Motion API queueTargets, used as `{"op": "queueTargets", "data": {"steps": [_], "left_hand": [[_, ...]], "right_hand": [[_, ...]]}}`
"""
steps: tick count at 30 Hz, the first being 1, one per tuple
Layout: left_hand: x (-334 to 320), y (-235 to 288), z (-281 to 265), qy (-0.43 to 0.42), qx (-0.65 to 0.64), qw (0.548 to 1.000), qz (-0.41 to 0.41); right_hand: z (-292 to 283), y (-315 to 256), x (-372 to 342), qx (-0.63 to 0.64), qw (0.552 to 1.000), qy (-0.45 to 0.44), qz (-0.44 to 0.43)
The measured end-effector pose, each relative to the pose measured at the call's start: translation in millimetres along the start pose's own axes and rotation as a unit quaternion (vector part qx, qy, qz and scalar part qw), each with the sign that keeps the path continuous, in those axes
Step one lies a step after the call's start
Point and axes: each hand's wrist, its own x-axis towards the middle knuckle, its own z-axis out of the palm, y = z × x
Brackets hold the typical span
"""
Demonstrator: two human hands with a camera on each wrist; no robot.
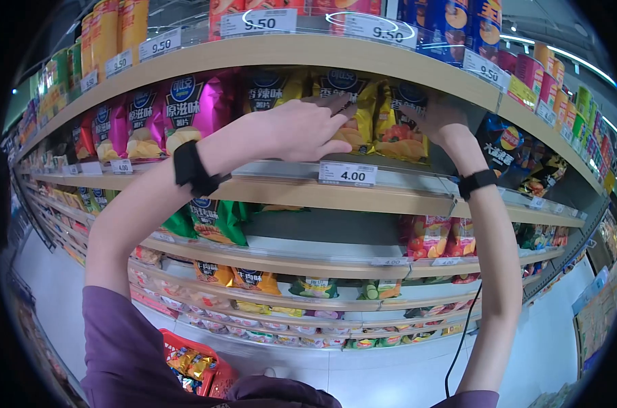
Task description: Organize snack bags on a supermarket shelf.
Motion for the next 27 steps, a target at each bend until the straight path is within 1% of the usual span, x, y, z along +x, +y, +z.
{"op": "queueTargets", "data": {"steps": [1, 3, 6, 8, 10, 11, 14, 15, 16, 17, 18, 21, 23, 26, 27], "left_hand": [[-16, 0, 3, 0.049, 0.018, 0.999, 0.015], [-52, -5, 14, 0.147, 0.057, 0.986, 0.046], [-94, -6, 33, 0.233, 0.090, 0.966, 0.067], [-113, -2, 36, 0.233, 0.069, 0.969, 0.050], [-130, 0, 38, 0.247, 0.065, 0.966, 0.033], [-139, -2, 35, 0.217, 0.045, 0.975, 0.007], [-151, -39, 48, 0.295, 0.099, 0.949, -0.047], [-155, -53, 45, 0.255, 0.126, 0.955, -0.084], [-157, -70, 43, 0.241, 0.162, 0.953, -0.086], [-158, -88, 43, 0.228, 0.198, 0.949, -0.088], [-158, -104, 43, 0.213, 0.233, 0.944, -0.089], [-157, -139, 46, 0.220, 0.249, 0.939, -0.091], [-156, -148, 50, 0.225, 0.217, 0.945, -0.097], [-152, -150, 54, 0.249, 0.179, 0.947, -0.100], [-152, -149, 56, 0.260, 0.167, 0.946, -0.100]], "right_hand": [[-1, -2, -6, -0.023, 0.997, 0.055, -0.046], [-5, -7, -13, -0.068, 0.975, 0.165, -0.135], [-30, -79, -22, -0.010, 0.985, 0.092, -0.147], [-23, -112, -18, 0.035, 0.944, 0.124, -0.305], [-8, -143, -3, 0.031, 0.891, 0.126, -0.436], [-1, -159, 3, 0.012, 0.888, 0.123, -0.444], [15, -202, 16, -0.052, 0.873, 0.127, -0.468], [22, -213, 21, -0.074, 0.863, 0.137, -0.480], [31, -219, 27, -0.096, 0.853, 0.145, -0.491], [40, -223, 32, -0.080, 0.848, 0.151, -0.502], [40, -225, 33, -0.092, 0.852, 0.141, -0.496], [41, -234, 34, -0.129, 0.861, 0.120, -0.476], [43, -237, 33, -0.155, 0.867, 0.118, -0.458], [49, -238, 30, -0.168, 0.868, 0.160, -0.439], [51, -239, 30, -0.164, 0.871, 0.159, -0.434]]}}
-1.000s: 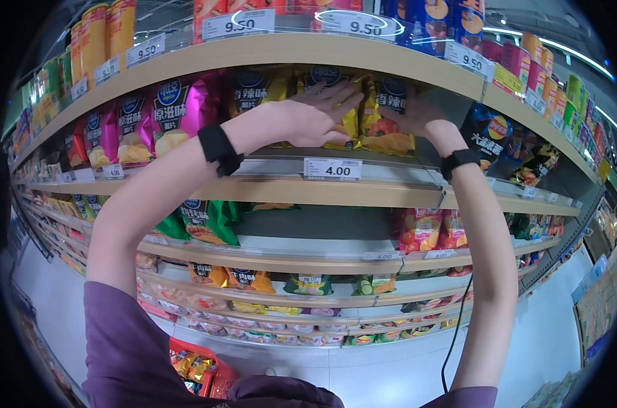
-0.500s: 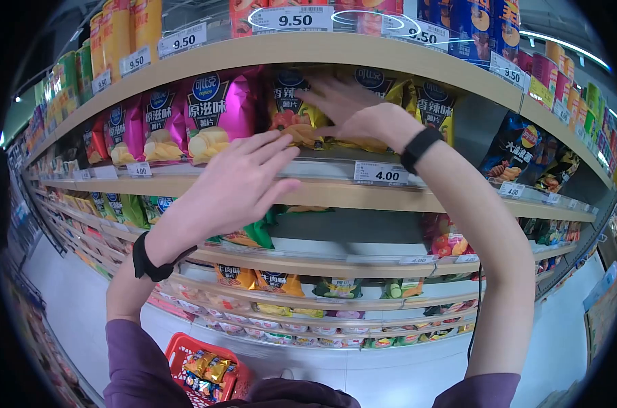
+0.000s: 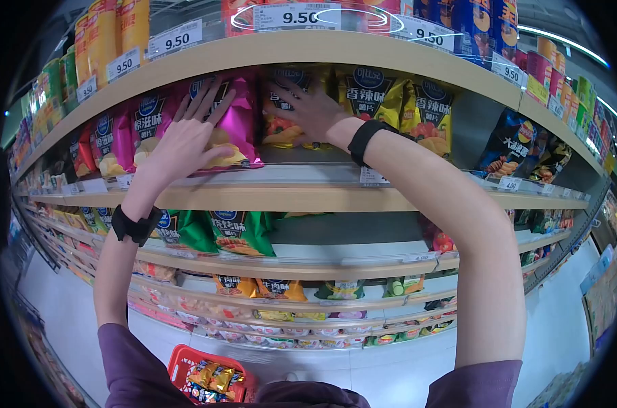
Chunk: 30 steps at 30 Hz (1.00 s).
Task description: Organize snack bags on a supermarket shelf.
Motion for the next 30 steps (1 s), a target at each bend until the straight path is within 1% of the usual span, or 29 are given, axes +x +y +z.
{"op": "queueTargets", "data": {"steps": [2, 5, 8, 11, 12, 14, 15, 17, 18, 21, 23, 24, 27, 30], "left_hand": [[0, 0, 3, -0.001, 0.002, 1.000, 0.003], [-1, 2, 2, -0.013, 0.006, 1.000, -0.001], [-2, 2, 0, -0.025, 0.012, 1.000, -0.007], [-4, 2, -1, -0.029, 0.007, 0.999, -0.016], [-6, 2, 0, -0.031, 0.004, 0.999, -0.018], [-8, 1, 2, -0.024, -0.002, 1.000, -0.016], [-7, 1, 3, -0.018, -0.004, 1.000, -0.015], [-7, 5, -1, -0.037, -0.001, 0.999, -0.032], [-6, 8, -2, -0.047, 0.000, 0.998, -0.039], [-4, 11, 1, -0.050, 0.006, 0.997, -0.054], [-2, 14, 0, -0.062, 0.001, 0.996, -0.064], [-2, 15, -1, -0.068, -0.001, 0.995, -0.069], [-3, 16, -2, -0.061, 0.011, 0.996, -0.064], [-4, 15, 0, -0.055, -0.015, 0.997, -0.059]], "right_hand": [[2, -2, 0, 0.007, 1.000, -0.001, 0.012], [-1, 0, -3, 0.014, 1.000, 0.020, 0.000], [-3, 10, -6, 0.162, 0.985, 0.066, 0.004], [-25, 33, -22, 0.139, 0.983, 0.089, 0.083], [-33, 38, -32, 0.138, 0.980, 0.035, 0.136], [-45, 47, -55, 0.130, 0.959, -0.073, 0.240], [-44, 48, -65, 0.138, 0.946, -0.093, 0.277], [-39, 49, -84, 0.155, 0.914, -0.132, 0.352], [-31, 52, -90, 0.160, 0.914, -0.153, 0.342], [-7, 54, -99, 0.181, 0.930, -0.138, 0.288], [-2, 58, -103, 0.205, 0.931, -0.125, 0.276], [-4, 58, -104, 0.217, 0.931, -0.119, 0.269], [-14, 60, -108, 0.232, 0.927, -0.145, 0.257], [-28, 66, -116, 0.244, 0.931, -0.151, 0.228]]}}
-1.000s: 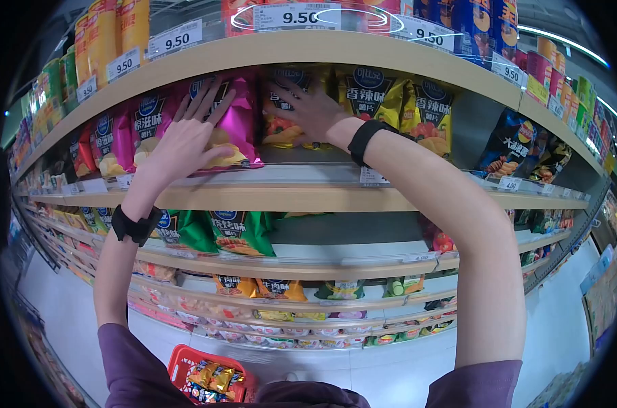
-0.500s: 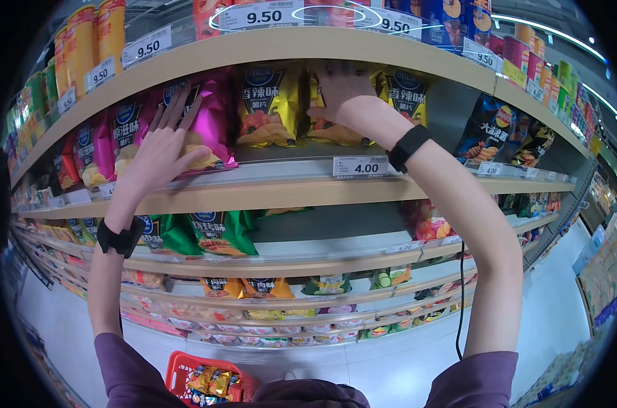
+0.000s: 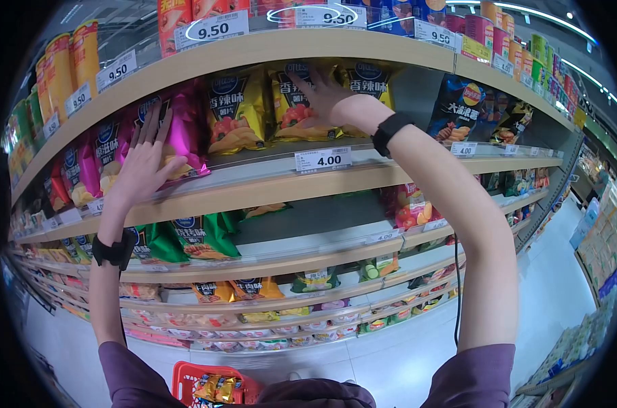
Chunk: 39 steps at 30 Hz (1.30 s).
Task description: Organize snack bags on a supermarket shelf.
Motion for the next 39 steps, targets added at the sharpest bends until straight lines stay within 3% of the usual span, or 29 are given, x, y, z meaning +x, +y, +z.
{"op": "queueTargets", "data": {"steps": [3, 6, 8, 9, 11, 12, 15, 17, 18, 19, 20, 21, 24, 27, 30, 31, 33, 35, 39], "left_hand": [[-8, 6, 1, 0.052, 0.000, 0.999, 0.007], [-21, 30, -19, 0.032, -0.069, 0.997, -0.025], [-35, 54, -20, 0.147, -0.127, 0.980, 0.035], [-44, 68, -20, 0.203, -0.155, 0.964, 0.067], [-75, 103, -11, 0.210, -0.237, 0.940, 0.124], [-91, 126, -5, 0.177, -0.301, 0.923, 0.159], [-142, 201, 23, 0.024, -0.423, 0.868, 0.258], [-178, 242, 45, -0.010, -0.446, 0.854, 0.269], [-203, 259, 72, -0.200, -0.498, 0.819, 0.204], [-231, 273, 104, -0.382, -0.527, 0.748, 0.129], [-265, 287, 132, -0.210, -0.622, 0.743, 0.127], [-295, 300, 153, -0.029, -0.693, 0.710, 0.119], [-334, 347, 183, -0.365, -0.662, 0.652, 0.058], [-393, 377, 193, -0.321, -0.623, 0.714, -0.001], [-408, 377, 168, -0.502, -0.462, 0.728, 0.065], [-439, 381, 186, -0.499, -0.431, 0.747, 0.088], [-482, 383, 198, -0.506, -0.392, 0.760, 0.115], [-495, 381, 190, -0.527, -0.381, 0.751, 0.113], [-518, 389, 206, -0.550, -0.399, 0.728, 0.087]], "right_hand": [[-22, -3, -24, 0.043, 0.999, 0.008, 0.008], [-47, -19, -65, 0.113, 0.993, -0.020, 0.035], [-48, -28, -95, 0.158, 0.987, 0.029, 0.002], [-44, -35, -114, 0.177, 0.979, 0.096, -0.037], [-26, -57, -147, 0.254, 0.940, 0.208, -0.093], [-14, -72, -167, 0.311, 0.910, 0.253, -0.106], [56, -130, -217, 0.478, 0.832, 0.262, -0.100], [105, -180, -247, 0.523, 0.822, 0.202, -0.104], [134, -203, -262, 0.520, 0.830, 0.167, -0.112], [153, -222, -276, 0.525, 0.836, 0.111, -0.118], [170, -236, -292, 0.528, 0.838, 0.052, -0.125], [190, -245, -308, 0.535, 0.838, 0.020, -0.102], [249, -262, -350, 0.551, 0.829, -0.089, -0.035], [287, -275, -398, 0.558, 0.800, -0.219, 0.023], [317, -287, -446, 0.555, 0.767, -0.318, 0.040], [329, -289, -463, 0.560, 0.753, -0.344, 0.038], [334, -284, -494, 0.494, 0.763, -0.416, 0.001], [415, -313, -569, 0.417, 0.806, -0.416, -0.066], [367, -284, -614, 0.519, 0.696, -0.481, 0.122]]}}
